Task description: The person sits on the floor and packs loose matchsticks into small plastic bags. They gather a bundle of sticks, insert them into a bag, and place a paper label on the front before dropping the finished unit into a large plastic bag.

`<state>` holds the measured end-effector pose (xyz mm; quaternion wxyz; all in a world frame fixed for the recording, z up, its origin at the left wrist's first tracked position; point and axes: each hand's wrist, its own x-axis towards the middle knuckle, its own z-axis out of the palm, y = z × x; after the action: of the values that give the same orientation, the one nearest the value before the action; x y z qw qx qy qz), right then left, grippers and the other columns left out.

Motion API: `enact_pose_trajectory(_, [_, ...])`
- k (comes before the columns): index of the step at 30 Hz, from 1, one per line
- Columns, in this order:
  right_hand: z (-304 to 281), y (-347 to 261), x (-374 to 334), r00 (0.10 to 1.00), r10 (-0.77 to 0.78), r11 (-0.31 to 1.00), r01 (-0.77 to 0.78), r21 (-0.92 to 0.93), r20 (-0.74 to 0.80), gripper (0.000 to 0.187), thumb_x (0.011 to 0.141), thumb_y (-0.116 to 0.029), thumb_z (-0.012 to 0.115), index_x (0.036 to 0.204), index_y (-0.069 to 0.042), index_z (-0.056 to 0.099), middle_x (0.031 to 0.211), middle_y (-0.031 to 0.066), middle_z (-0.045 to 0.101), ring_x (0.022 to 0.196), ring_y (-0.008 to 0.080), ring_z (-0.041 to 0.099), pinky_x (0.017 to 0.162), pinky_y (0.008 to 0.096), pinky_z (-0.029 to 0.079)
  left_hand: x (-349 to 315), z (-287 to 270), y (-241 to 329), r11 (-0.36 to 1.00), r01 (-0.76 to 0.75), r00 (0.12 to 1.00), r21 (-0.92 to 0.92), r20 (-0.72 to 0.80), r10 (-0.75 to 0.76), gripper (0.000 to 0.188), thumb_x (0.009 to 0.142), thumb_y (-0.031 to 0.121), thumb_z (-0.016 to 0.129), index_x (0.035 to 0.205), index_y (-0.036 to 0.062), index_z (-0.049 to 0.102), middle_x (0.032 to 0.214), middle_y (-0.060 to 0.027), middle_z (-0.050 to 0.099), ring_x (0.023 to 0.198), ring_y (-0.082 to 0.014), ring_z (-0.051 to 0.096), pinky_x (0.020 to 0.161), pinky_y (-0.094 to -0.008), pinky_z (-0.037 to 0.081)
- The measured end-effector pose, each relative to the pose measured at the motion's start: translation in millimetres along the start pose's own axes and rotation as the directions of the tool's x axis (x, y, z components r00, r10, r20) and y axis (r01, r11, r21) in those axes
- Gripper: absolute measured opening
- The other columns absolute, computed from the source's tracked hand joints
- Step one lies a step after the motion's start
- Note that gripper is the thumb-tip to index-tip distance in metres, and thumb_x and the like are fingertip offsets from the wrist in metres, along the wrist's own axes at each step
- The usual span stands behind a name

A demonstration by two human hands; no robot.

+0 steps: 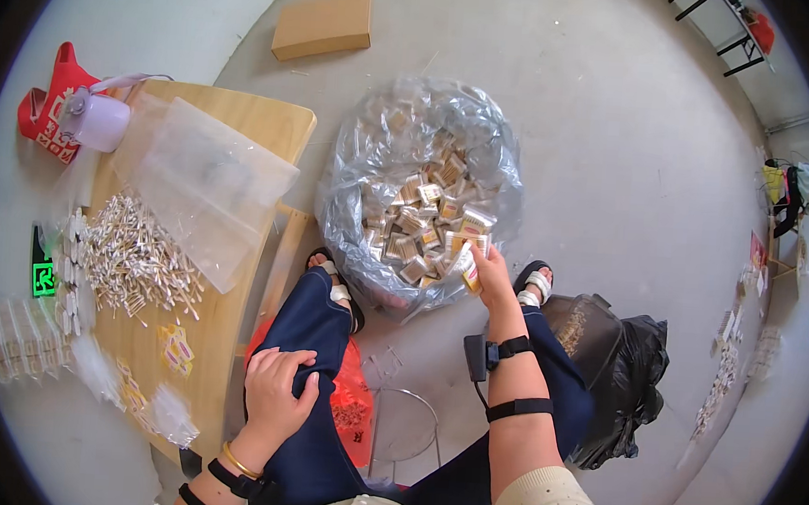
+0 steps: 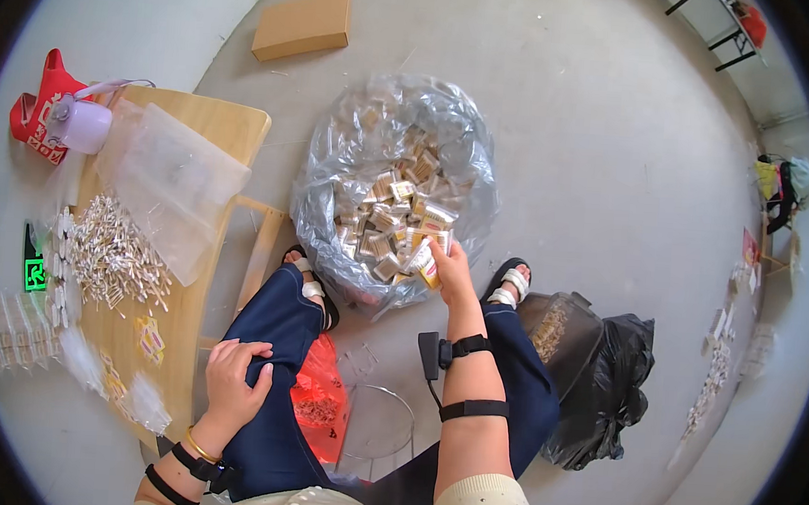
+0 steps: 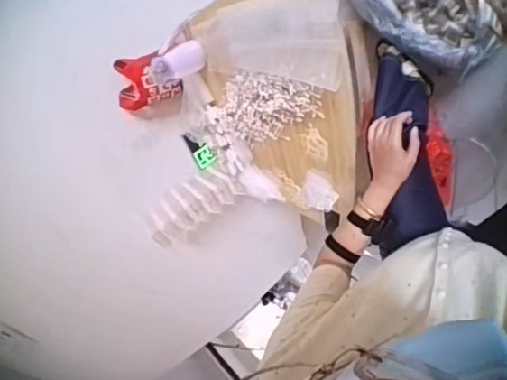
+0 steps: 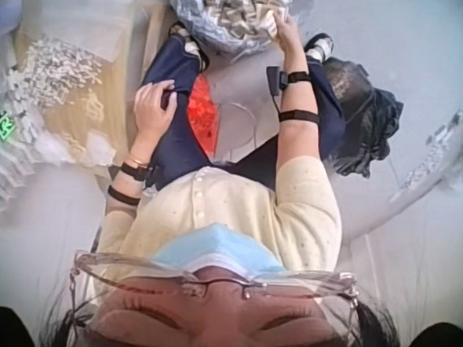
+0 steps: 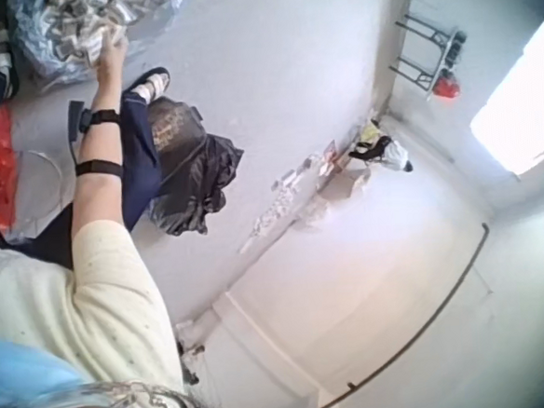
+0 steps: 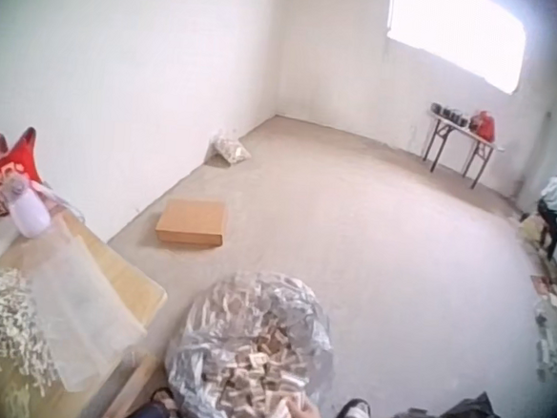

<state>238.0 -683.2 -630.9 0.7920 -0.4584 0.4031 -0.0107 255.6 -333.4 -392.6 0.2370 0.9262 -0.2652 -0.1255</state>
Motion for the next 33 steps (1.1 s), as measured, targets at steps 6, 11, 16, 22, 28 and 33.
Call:
enact_pose_trajectory(6, [18.6, 36.1, 18.9, 0.999, 0.003, 0.928, 0.012, -0.372, 0.04, 0.029, 0.085, -0.022, 0.071, 0.105, -0.002, 0.066, 0.09, 0.006, 0.068, 0.076, 0.0131, 0.063, 0.069, 0.029, 0.051, -9.1, 2.6, -1.2, 1.0, 0.004, 1.0, 0.0, 0.007, -0.004, 0.021, 0.076, 0.011, 0.063, 0.096, 0.0071, 0.062, 0.086, -0.0036, 0.067, 0.086, -0.0252, 0.062, 0.093, -0.0429, 0.041])
enact_pose_trajectory(11, [49.2, 74.7, 75.1, 0.996, -0.062, 0.342, 0.075, -0.937, 0.057, 0.039, 0.072, -0.034, 0.077, 0.097, -0.004, 0.07, 0.099, 0.0168, 0.068, 0.087, 0.0316, 0.066, 0.079, 0.039, 0.052, 1.4, 3.7, -7.0, 0.998, 0.053, 0.995, 0.043, 0.083, -0.056, 0.021, 0.074, 0.012, 0.065, 0.094, 0.0081, 0.062, 0.088, -0.0033, 0.066, 0.084, -0.0235, 0.062, 0.093, -0.0429, 0.041])
enact_pose_trajectory(16, [54.9, 109.3, 138.7, 0.989, -0.085, 0.087, 0.131, -0.988, 0.124, 0.049, 0.073, -0.043, 0.072, 0.107, -0.008, 0.069, 0.136, 0.0185, 0.047, 0.107, 0.0322, 0.06, 0.092, 0.0392, 0.049, 20.8, 0.3, -16.6, 0.993, 0.083, 0.975, 0.088, 0.197, -0.099, 0.023, 0.071, 0.015, 0.066, 0.093, 0.0096, 0.064, 0.088, -0.0032, 0.067, 0.084, -0.0212, 0.062, 0.092, -0.041, 0.04])
enact_pose_trajectory(22, [59.5, 116.3, 163.8, 0.98, -0.063, 0.008, 0.188, -0.982, 0.187, 0.039, 0.074, -0.033, 0.073, 0.104, -0.008, 0.068, 0.122, 0.0099, 0.054, 0.097, 0.0321, 0.063, 0.084, 0.0422, 0.051, 30.3, -0.6, -19.2, 0.99, 0.081, 0.965, 0.112, 0.24, -0.106, 0.023, 0.07, 0.017, 0.067, 0.092, 0.0099, 0.066, 0.087, -0.0037, 0.067, 0.084, -0.0204, 0.062, 0.092, -0.0409, 0.04])
enact_pose_trajectory(28, [50.4, 85.2, 78.0, 0.96, -0.232, 0.329, 0.23, -0.916, 0.158, 0.035, 0.076, -0.03, 0.07, 0.099, -0.005, 0.067, 0.113, 0.0101, 0.059, 0.094, 0.0326, 0.063, 0.081, 0.042, 0.05, 27.0, -0.6, -2.1, 0.998, 0.02, 0.986, 0.06, 0.164, -0.03, 0.02, 0.073, 0.011, 0.064, 0.093, 0.0069, 0.062, 0.087, -0.0046, 0.065, 0.085, -0.0243, 0.061, 0.092, -0.0433, 0.041])
enact_pose_trajectory(33, [52.1, 8.7, -56.3, 0.86, -0.498, 0.473, 0.381, -0.794, 0.115, 0.031, 0.078, -0.024, 0.069, 0.101, -0.004, 0.065, 0.111, 0.0083, 0.059, 0.095, 0.0325, 0.062, 0.08, 0.0397, 0.05, 3.9, 1.1, 12.1, 0.998, -0.061, 0.996, -0.033, 0.058, 0.063, 0.022, 0.079, 0.016, 0.065, 0.098, 0.0066, 0.062, 0.089, -0.0051, 0.067, 0.087, -0.0229, 0.063, 0.093, -0.0418, 0.04])
